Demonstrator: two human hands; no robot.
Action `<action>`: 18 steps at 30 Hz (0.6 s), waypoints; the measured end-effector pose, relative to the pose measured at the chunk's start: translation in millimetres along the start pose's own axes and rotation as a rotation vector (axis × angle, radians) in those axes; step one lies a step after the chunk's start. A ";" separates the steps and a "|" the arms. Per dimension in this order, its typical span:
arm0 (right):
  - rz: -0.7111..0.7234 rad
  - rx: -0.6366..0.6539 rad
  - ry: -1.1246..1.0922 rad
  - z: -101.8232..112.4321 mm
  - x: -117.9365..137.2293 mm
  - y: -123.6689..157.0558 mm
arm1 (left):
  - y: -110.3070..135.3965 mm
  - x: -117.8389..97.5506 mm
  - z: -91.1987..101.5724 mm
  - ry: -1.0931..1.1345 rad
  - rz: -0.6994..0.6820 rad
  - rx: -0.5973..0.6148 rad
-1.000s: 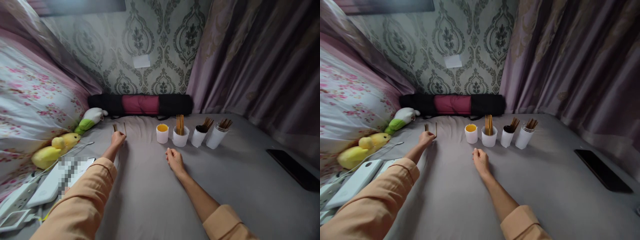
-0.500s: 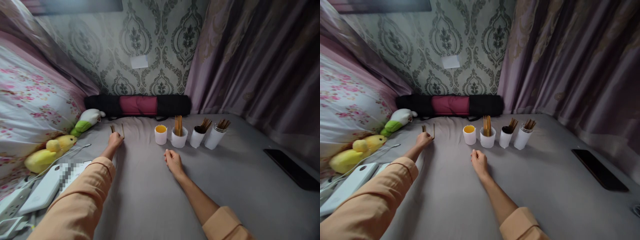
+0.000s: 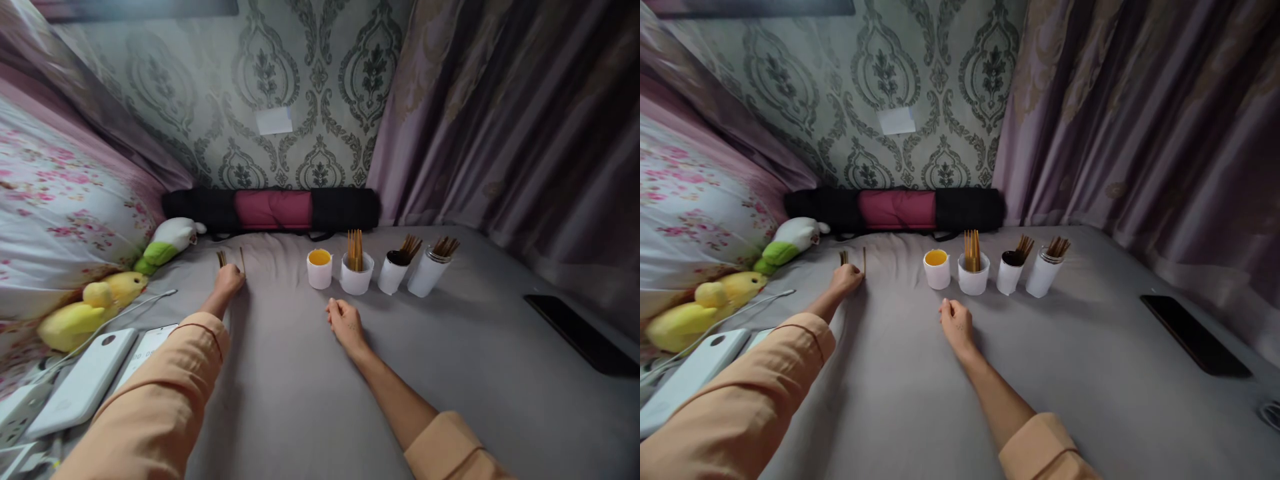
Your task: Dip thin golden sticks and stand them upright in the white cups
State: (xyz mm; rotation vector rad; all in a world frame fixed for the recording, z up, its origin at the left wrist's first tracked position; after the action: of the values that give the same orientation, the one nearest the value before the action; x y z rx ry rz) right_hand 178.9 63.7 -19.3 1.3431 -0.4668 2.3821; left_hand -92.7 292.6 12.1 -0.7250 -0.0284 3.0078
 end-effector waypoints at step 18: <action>-0.002 -0.006 0.029 0.5 1.3 0.0 | 0.9 -0.1 -6.7 0.013 0.032 0.044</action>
State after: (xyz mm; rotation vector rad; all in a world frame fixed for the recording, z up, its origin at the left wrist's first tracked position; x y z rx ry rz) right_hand 178.7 63.7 -18.0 1.3036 -0.4643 2.3932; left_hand -89.6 291.7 6.1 -0.7487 0.0502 3.0234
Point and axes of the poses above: each hand's wrist, its own y-axis away from the middle knuckle, its own z-axis out of the back of the hand, x = y × z, the point moved 8 cm from there along -y, towards the middle knuckle, and after that the axes turned 14 degrees about y, right-handed, at the moved point
